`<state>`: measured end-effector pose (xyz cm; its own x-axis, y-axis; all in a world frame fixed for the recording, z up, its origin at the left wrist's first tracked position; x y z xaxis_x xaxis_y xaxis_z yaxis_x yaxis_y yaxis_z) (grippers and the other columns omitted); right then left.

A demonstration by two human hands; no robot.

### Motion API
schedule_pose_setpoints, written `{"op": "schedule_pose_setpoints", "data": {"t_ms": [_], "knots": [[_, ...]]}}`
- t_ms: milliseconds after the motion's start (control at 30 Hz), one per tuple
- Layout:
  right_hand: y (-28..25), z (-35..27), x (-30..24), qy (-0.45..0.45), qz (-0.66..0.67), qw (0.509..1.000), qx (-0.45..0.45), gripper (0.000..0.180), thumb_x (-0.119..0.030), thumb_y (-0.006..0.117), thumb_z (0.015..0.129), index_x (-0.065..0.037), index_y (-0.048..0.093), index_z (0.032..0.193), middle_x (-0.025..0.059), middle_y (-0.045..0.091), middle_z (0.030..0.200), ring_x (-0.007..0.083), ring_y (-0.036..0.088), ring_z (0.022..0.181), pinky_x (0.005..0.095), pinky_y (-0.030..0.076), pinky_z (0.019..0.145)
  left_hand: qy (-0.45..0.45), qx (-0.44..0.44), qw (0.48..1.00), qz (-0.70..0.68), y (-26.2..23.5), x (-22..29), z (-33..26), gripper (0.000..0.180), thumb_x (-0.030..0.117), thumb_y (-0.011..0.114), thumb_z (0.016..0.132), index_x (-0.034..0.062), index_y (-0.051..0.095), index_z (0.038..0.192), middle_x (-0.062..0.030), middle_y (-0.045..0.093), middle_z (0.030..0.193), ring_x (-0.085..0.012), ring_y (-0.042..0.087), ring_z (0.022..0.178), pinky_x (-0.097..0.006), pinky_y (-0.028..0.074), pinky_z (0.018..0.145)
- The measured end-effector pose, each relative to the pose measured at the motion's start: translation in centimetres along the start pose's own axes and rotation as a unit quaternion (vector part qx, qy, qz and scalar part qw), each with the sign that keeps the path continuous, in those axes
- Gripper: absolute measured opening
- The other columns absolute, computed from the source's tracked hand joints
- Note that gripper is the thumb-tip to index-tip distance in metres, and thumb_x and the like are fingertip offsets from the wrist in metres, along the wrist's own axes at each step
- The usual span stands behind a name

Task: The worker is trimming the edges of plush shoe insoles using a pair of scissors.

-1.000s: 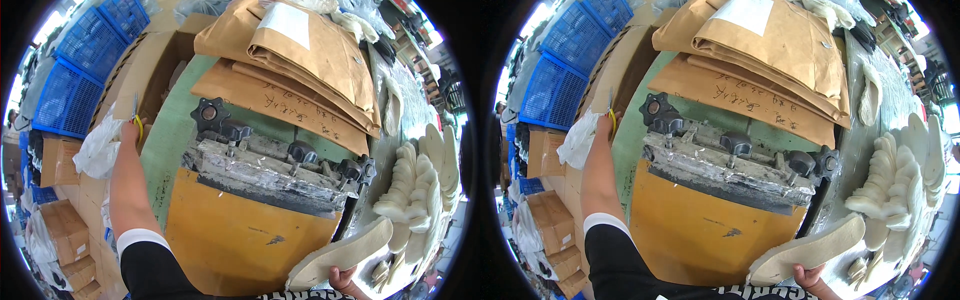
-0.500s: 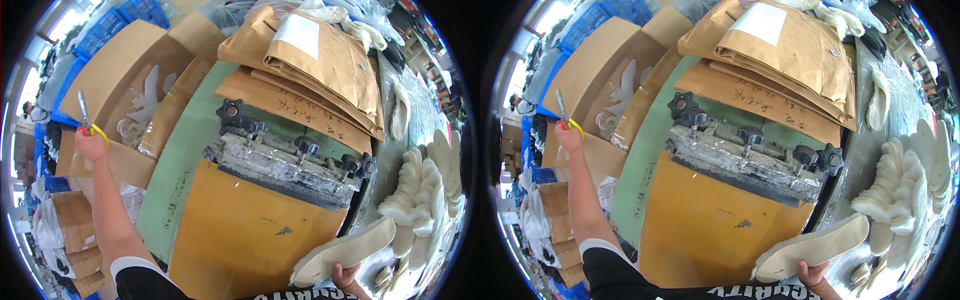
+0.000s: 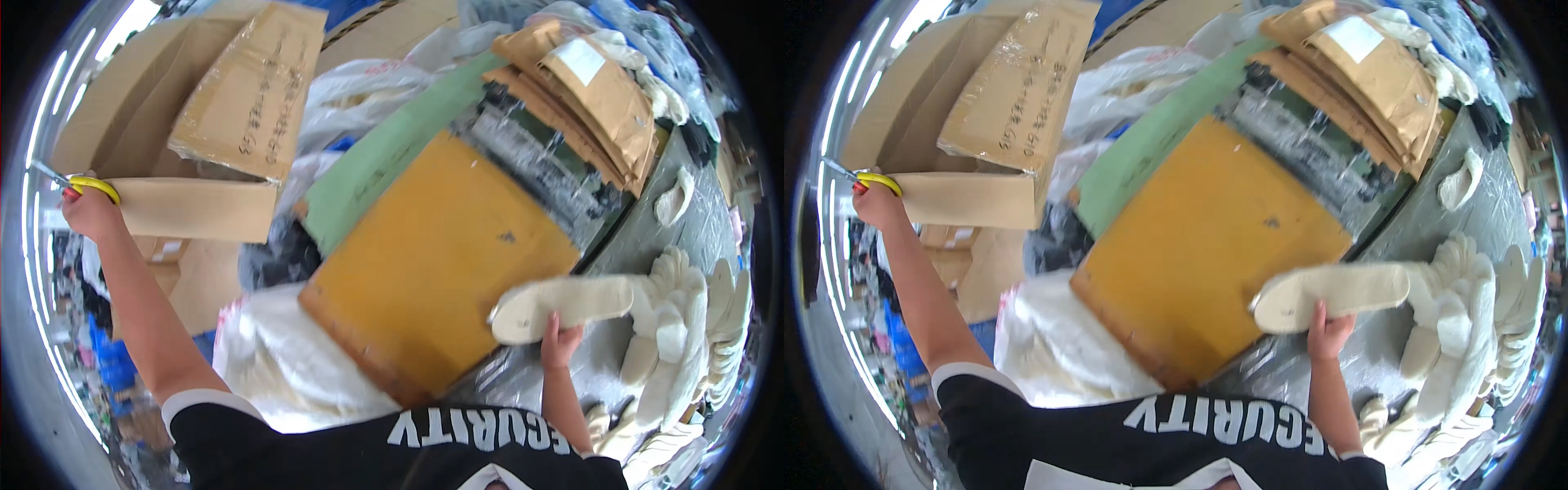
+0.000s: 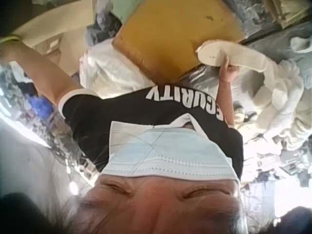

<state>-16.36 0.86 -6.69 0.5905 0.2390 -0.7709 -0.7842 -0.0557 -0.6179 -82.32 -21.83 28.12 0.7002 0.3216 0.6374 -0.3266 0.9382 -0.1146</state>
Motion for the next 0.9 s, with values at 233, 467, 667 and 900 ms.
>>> {"op": "schedule_pose_setpoints", "data": {"t_ms": [233, 467, 667, 900], "knots": [[0.0, 0.7, -1.2, -0.050, 0.026, 0.998, 0.021, 0.032, -0.025, 0.058, 0.083, 0.002, 0.060, 0.101, 0.0176, 0.060, 0.100, 0.0315, 0.056, 0.096, 0.0372, 0.042, 0.084, -0.231, 0.043, 0.956, -0.174, -29.3, -3.9, -1.9, 0.010, -0.004, 0.059, 0.072, -0.0012, 0.054, 0.081, -0.0077, 0.055, 0.078, -0.0184, 0.057, 0.070, -0.029, 0.048, 0.062], [-2.1, 0.3, 1.0, 0.083, 0.255, 0.963, 0.010, 0.040, -0.030, 0.057, 0.086, 0.006, 0.058, 0.104, 0.0101, 0.063, 0.101, 0.0150, 0.058, 0.091, 0.0287, 0.044, 0.080, -0.328, 0.117, 0.936, -0.050, -54.2, 10.5, -19.1, 0.020, 0.015, 0.060, 0.079, -0.0001, 0.054, 0.091, -0.0095, 0.056, 0.088, -0.0216, 0.056, 0.080, -0.035, 0.046, 0.073], [-6.3, -9.8, 0.9, 0.125, 0.439, 0.889, -0.018, 0.035, -0.026, 0.058, 0.087, 0.003, 0.058, 0.106, 0.0071, 0.061, 0.103, 0.0125, 0.054, 0.093, 0.0256, 0.041, 0.083, -0.244, 0.130, 0.951, 0.139, -90.3, 21.8, -26.7, 0.022, 0.017, 0.055, 0.083, 0.0000, 0.053, 0.096, -0.0090, 0.054, 0.090, -0.0212, 0.054, 0.083, -0.035, 0.044, 0.079], [-7.9, -24.2, -1.5, 0.129, 0.431, 0.837, -0.313, 0.026, -0.017, 0.055, 0.088, 0.001, 0.059, 0.106, 0.0056, 0.061, 0.102, 0.0120, 0.055, 0.094, 0.0258, 0.042, 0.084, -0.150, 0.177, 0.960, 0.159, -94.1, 27.8, -30.1, 0.021, 0.003, 0.061, 0.073, 0.0037, 0.049, 0.090, -0.0041, 0.048, 0.082, -0.0151, 0.047, 0.075, -0.031, 0.042, 0.074]]}}
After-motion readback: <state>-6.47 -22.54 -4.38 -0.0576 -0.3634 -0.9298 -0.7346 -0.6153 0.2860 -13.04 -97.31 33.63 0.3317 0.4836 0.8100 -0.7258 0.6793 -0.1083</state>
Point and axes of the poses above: each hand's wrist, its own z-axis towards the middle knuckle, its own y-axis out of the palm, x = y × z, the point moved 6 cm from there along z, towards the middle knuckle
